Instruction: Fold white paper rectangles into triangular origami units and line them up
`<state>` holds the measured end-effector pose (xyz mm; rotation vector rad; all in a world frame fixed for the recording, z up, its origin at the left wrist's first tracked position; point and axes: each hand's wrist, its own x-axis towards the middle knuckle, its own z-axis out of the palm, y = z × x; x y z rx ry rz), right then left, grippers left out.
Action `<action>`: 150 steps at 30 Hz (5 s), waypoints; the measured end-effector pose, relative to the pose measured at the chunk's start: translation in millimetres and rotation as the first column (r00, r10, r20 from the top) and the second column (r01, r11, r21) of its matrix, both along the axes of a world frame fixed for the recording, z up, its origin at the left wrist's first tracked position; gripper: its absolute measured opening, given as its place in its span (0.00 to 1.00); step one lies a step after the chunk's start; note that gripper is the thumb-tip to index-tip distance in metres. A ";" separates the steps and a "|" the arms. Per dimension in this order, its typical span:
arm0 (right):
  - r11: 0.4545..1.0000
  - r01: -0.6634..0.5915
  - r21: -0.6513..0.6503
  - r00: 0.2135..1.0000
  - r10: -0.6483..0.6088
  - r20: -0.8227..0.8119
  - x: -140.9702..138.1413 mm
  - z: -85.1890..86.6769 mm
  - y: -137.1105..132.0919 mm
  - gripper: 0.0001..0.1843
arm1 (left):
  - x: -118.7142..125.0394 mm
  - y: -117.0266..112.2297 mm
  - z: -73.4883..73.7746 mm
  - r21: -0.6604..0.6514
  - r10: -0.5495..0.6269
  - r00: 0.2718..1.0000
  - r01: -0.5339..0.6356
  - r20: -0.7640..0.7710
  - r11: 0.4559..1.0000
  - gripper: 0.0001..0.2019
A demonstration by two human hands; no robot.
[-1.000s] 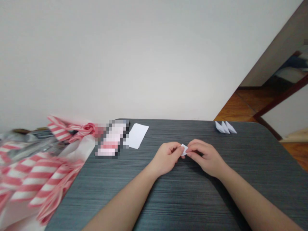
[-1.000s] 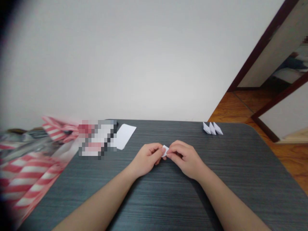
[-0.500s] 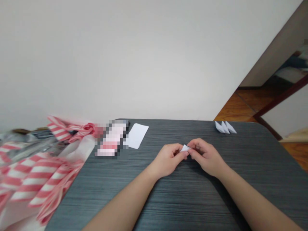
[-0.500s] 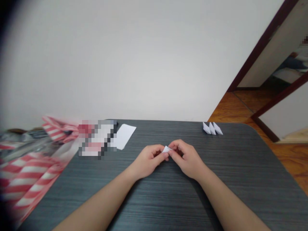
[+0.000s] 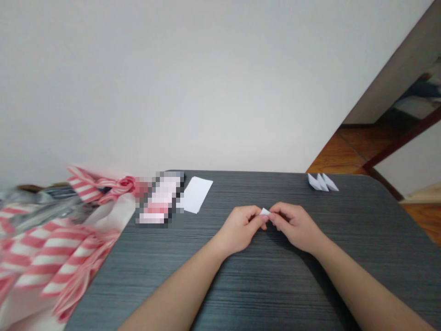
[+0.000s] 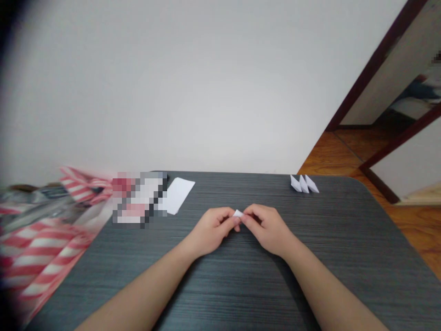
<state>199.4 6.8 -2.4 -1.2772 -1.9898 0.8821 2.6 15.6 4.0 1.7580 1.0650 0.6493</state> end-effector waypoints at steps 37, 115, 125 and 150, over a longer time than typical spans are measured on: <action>1.000 -0.015 -0.012 1.000 0.015 0.015 1.3 1.4 -1.2 0.14 | 0.8 0.1 -1.4 -0.059 0.107 0.994 -0.106 0.022 0.993 0.15; 0.961 -0.113 -0.252 0.949 0.030 -0.312 -1.7 -7.6 -2.8 0.05 | -1.0 1.6 -7.8 -0.035 0.000 0.992 0.004 0.128 0.999 0.13; 0.960 -0.115 -0.254 0.941 0.023 -0.339 -0.9 -12.1 -1.3 0.04 | -0.6 -0.1 -10.7 -0.096 0.008 0.982 0.010 0.190 0.995 0.13; 0.995 -0.062 -0.082 0.985 0.048 -0.167 -3.8 -5.2 -3.3 0.02 | 1.4 -2.9 -3.6 0.110 0.010 0.999 -0.016 0.049 0.994 0.15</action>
